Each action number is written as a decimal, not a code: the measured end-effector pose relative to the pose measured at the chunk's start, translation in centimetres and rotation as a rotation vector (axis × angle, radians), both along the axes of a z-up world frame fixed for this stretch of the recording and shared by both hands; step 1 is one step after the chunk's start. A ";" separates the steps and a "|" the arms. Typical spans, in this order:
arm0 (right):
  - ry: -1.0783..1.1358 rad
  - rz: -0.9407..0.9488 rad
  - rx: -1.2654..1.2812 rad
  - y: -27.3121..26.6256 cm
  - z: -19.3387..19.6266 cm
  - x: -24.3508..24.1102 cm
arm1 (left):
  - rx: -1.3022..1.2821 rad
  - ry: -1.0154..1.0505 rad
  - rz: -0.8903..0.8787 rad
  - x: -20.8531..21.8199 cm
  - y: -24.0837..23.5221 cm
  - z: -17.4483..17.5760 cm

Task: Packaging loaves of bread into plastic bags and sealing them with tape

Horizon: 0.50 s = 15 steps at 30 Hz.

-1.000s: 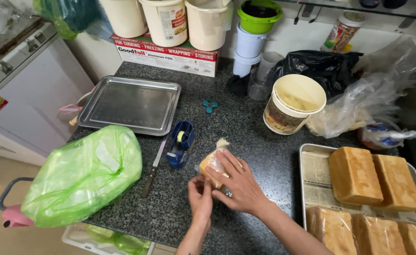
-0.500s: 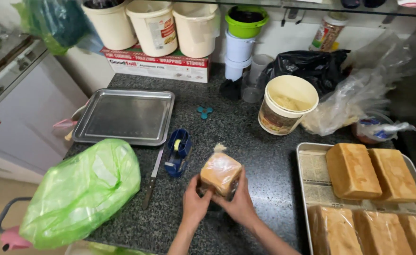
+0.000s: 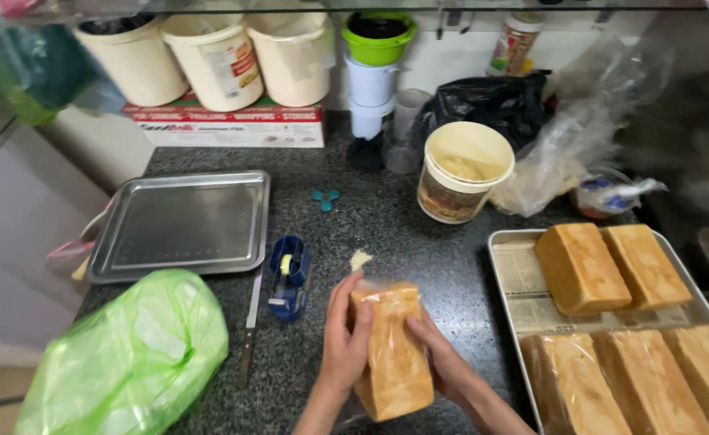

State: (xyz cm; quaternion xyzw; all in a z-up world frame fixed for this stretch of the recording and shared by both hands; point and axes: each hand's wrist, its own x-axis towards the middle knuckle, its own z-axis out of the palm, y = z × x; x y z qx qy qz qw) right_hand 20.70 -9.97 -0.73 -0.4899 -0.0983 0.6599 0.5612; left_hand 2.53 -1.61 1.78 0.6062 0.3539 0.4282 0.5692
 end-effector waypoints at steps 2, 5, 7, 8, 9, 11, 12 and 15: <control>0.000 -0.051 0.028 -0.3 0.0 -0.6 | 0.263 -0.039 0.232 1.0 -0.3 -0.7; 0.041 -0.076 0.015 -1.5 0.1 -0.7 | 0.327 -0.137 0.315 1.8 -0.6 -0.1; 0.051 -0.113 -0.013 -2.0 0.4 -0.7 | 0.308 -0.108 0.248 1.4 -0.1 0.0; 0.061 -0.125 -0.035 -2.3 0.5 -0.7 | 0.296 -0.076 0.203 1.3 0.0 0.0; 0.063 -0.142 -0.040 -2.6 -0.1 -0.2 | 0.290 -0.076 0.186 1.2 0.1 0.2; 0.058 -0.174 -0.027 -3.1 -1.3 0.9 | 0.304 0.020 0.133 1.3 0.3 0.7; 0.060 -0.187 -0.027 -3.3 -0.6 0.8 | 0.303 0.020 0.120 1.3 0.4 0.9; 0.096 -0.213 -0.080 -3.4 1.1 1.7 | 0.467 0.035 0.179 1.9 0.6 1.0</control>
